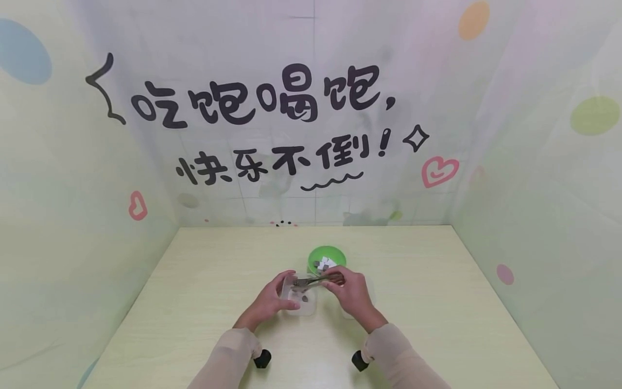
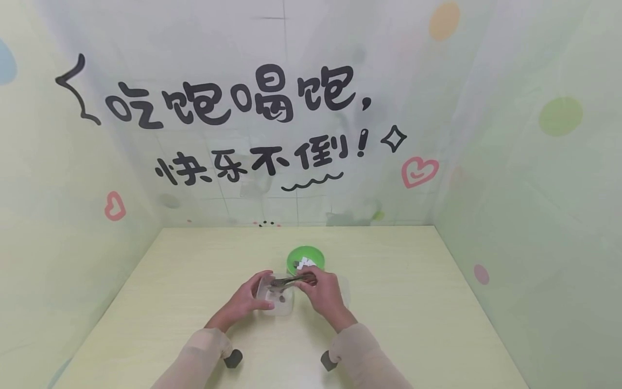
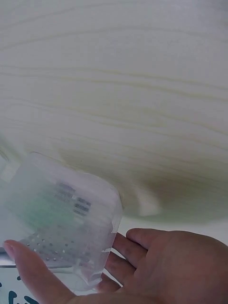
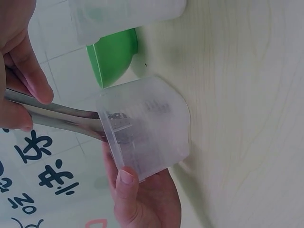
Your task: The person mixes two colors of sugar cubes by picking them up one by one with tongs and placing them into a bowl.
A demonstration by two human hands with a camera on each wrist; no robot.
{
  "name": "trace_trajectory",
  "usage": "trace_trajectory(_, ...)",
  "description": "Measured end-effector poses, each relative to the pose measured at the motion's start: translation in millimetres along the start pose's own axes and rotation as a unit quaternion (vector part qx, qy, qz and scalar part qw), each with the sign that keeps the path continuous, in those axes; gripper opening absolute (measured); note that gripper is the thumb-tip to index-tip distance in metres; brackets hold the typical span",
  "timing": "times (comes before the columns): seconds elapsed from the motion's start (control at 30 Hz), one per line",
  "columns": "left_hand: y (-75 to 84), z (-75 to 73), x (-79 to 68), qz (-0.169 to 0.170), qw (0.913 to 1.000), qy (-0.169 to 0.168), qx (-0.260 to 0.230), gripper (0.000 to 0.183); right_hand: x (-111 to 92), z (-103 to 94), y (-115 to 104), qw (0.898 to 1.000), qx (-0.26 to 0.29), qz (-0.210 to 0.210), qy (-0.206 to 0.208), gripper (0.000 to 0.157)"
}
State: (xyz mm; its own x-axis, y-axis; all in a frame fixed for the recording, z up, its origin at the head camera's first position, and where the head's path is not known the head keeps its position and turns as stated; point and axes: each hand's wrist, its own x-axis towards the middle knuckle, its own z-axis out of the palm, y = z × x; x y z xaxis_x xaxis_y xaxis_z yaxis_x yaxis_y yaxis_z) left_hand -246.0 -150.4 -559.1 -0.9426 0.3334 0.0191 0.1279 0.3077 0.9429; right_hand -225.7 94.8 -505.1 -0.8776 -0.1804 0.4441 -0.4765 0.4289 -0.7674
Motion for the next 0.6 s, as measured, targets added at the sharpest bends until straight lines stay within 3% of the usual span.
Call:
trace_trajectory(0.4,0.2,1.4,0.5,-0.008,1.0,0.001,0.0,0.088,1.5,-28.7,1.8,0.995,0.053,0.002,0.085,0.018)
trace_trajectory(0.6,0.2,0.7,0.3,-0.013,0.9999,0.006,-0.001,0.088,-0.8,-49.0,-21.7,0.994,0.052,-0.003,0.099,0.018)
